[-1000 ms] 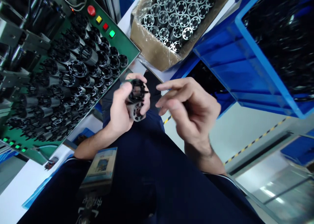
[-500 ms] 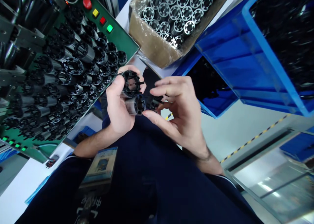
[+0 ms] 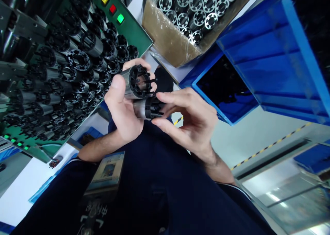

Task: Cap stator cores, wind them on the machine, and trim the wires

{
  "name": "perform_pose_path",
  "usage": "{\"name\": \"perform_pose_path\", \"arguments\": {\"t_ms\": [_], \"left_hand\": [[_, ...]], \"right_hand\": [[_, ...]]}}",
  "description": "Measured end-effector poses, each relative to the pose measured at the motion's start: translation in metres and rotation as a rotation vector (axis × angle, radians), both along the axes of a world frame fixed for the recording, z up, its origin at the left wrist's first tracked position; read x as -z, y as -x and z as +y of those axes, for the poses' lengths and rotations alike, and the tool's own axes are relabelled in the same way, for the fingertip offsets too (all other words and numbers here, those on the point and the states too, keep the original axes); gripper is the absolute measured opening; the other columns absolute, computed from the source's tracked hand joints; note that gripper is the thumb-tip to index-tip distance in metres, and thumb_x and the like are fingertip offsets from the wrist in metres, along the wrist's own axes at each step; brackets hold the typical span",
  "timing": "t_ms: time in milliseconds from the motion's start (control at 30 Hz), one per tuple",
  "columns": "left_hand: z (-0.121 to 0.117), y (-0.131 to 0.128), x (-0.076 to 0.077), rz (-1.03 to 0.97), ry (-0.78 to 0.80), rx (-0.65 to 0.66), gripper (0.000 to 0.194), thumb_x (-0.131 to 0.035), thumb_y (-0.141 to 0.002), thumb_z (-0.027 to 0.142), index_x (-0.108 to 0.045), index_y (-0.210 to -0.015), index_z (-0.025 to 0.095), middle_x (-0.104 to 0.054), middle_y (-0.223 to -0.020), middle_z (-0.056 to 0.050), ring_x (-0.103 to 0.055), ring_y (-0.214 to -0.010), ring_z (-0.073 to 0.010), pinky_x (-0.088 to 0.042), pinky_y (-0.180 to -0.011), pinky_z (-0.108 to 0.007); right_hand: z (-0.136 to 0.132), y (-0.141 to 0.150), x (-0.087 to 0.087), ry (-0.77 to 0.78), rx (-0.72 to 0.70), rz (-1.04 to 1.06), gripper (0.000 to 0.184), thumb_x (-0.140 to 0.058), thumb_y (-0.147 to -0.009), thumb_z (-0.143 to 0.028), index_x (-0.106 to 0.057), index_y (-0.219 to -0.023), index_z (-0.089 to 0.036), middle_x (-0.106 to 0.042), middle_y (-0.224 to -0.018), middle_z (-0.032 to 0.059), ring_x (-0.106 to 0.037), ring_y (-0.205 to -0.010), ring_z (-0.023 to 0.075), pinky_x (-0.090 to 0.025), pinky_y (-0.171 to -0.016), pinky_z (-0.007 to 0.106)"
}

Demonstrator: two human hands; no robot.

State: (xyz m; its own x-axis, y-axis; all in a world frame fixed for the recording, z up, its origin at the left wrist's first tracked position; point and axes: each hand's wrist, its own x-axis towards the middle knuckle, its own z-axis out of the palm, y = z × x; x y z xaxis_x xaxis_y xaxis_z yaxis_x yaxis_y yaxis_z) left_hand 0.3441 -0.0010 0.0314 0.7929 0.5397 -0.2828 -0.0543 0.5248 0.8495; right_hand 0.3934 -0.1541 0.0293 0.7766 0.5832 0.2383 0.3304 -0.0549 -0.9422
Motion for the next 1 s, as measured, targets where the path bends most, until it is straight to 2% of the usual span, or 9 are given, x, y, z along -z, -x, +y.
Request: {"name": "perform_pose_path", "arguments": {"t_ms": [200, 333, 500, 633, 767, 867, 900, 967, 1000], "left_hand": [[0.0, 0.001, 0.0, 0.0, 0.045, 0.03, 0.075, -0.055, -0.1, 0.104, -0.07, -0.127, 0.036, -0.074, -0.111, -0.011, -0.078, -0.123, -0.0404, -0.063, -0.088, -0.046], [0.003, -0.001, 0.0, 0.043, 0.022, -0.013, 0.069, -0.056, -0.102, 0.1, -0.07, -0.12, 0.034, -0.072, -0.107, -0.01, -0.078, -0.112, -0.0356, -0.06, -0.083, -0.043], [0.005, 0.0, -0.009, 0.089, -0.003, 0.073, 0.054, -0.06, -0.105, 0.086, -0.068, -0.121, 0.035, -0.068, -0.109, -0.007, -0.075, -0.105, -0.0313, -0.059, -0.088, -0.044], [0.0, 0.001, -0.01, 0.053, 0.056, 0.008, 0.049, -0.07, -0.103, 0.079, -0.07, -0.119, 0.033, -0.067, -0.107, -0.006, -0.069, -0.098, -0.0265, -0.061, -0.091, -0.042], [-0.002, 0.005, -0.014, 0.085, 0.152, -0.026, 0.043, -0.078, -0.109, 0.069, -0.071, -0.13, 0.033, -0.074, -0.117, -0.006, -0.076, -0.127, -0.0292, -0.067, -0.109, -0.045], [0.011, 0.012, -0.023, 0.102, 0.077, 0.096, 0.025, -0.081, -0.114, 0.054, -0.077, -0.133, 0.038, -0.082, -0.134, -0.002, -0.073, -0.153, -0.0306, -0.07, -0.109, -0.047], [0.018, 0.015, -0.025, 0.099, 0.019, 0.121, 0.019, -0.083, -0.113, 0.044, -0.08, -0.132, 0.042, -0.082, -0.139, 0.002, -0.072, -0.156, -0.0285, -0.07, -0.108, -0.045], [0.033, 0.019, -0.023, 0.097, -0.093, 0.147, 0.034, -0.083, -0.111, 0.025, -0.082, -0.134, 0.051, -0.082, -0.149, 0.013, -0.069, -0.16, -0.0225, -0.069, -0.107, -0.04], [0.04, 0.02, -0.02, 0.089, -0.11, 0.136, 0.037, -0.082, -0.112, 0.025, -0.082, -0.133, 0.055, -0.082, -0.148, 0.017, -0.071, -0.157, -0.0202, -0.069, -0.103, -0.037]], "right_hand": [[0.001, 0.002, -0.001, 0.062, 0.041, -0.11, 0.046, -0.096, -0.108, -0.044, -0.086, -0.154, -0.042, -0.089, -0.124, 0.0071, -0.084, -0.102, 0.0284, -0.081, -0.088, 0.045], [0.001, 0.004, -0.001, 0.012, 0.014, -0.11, 0.046, -0.097, -0.107, -0.033, -0.087, -0.152, -0.036, -0.089, -0.137, 0.0085, -0.087, -0.117, 0.0292, -0.081, -0.102, 0.046], [0.002, 0.007, 0.003, -0.018, 0.046, -0.057, 0.05, -0.099, -0.104, -0.032, -0.087, -0.153, -0.037, -0.09, -0.119, 0.0062, -0.085, -0.101, 0.027, -0.08, -0.087, 0.043], [0.006, 0.011, 0.009, -0.026, 0.016, -0.11, 0.052, -0.096, -0.107, -0.035, -0.084, -0.158, -0.033, -0.088, -0.131, 0.0081, -0.087, -0.114, 0.0273, -0.079, -0.098, 0.043], [0.009, 0.013, 0.018, -0.068, 0.134, -0.171, 0.064, -0.102, -0.101, -0.035, -0.079, -0.16, -0.031, -0.088, -0.137, 0.0103, -0.088, -0.123, 0.0314, -0.077, -0.104, 0.048], [0.001, 0.006, 0.022, -0.136, 0.163, -0.144, 0.053, -0.097, -0.105, -0.034, -0.076, -0.154, -0.03, -0.09, -0.133, 0.0097, -0.09, -0.121, 0.0307, -0.076, -0.104, 0.048], [-0.004, 0.002, 0.023, -0.106, 0.13, -0.119, 0.048, -0.092, -0.109, -0.037, -0.074, -0.153, -0.029, -0.089, -0.14, 0.0106, -0.089, -0.128, 0.0314, -0.076, -0.11, 0.05], [-0.013, -0.005, 0.02, 0.022, 0.028, -0.084, 0.043, -0.084, -0.116, -0.047, -0.071, -0.153, -0.029, -0.079, -0.166, 0.0137, -0.08, -0.153, 0.0346, -0.07, -0.126, 0.058], [-0.016, -0.008, 0.018, 0.094, -0.028, -0.081, 0.043, -0.082, -0.117, -0.052, -0.072, -0.151, -0.029, -0.069, -0.18, 0.0146, -0.07, -0.167, 0.0366, -0.064, -0.135, 0.062]]}}
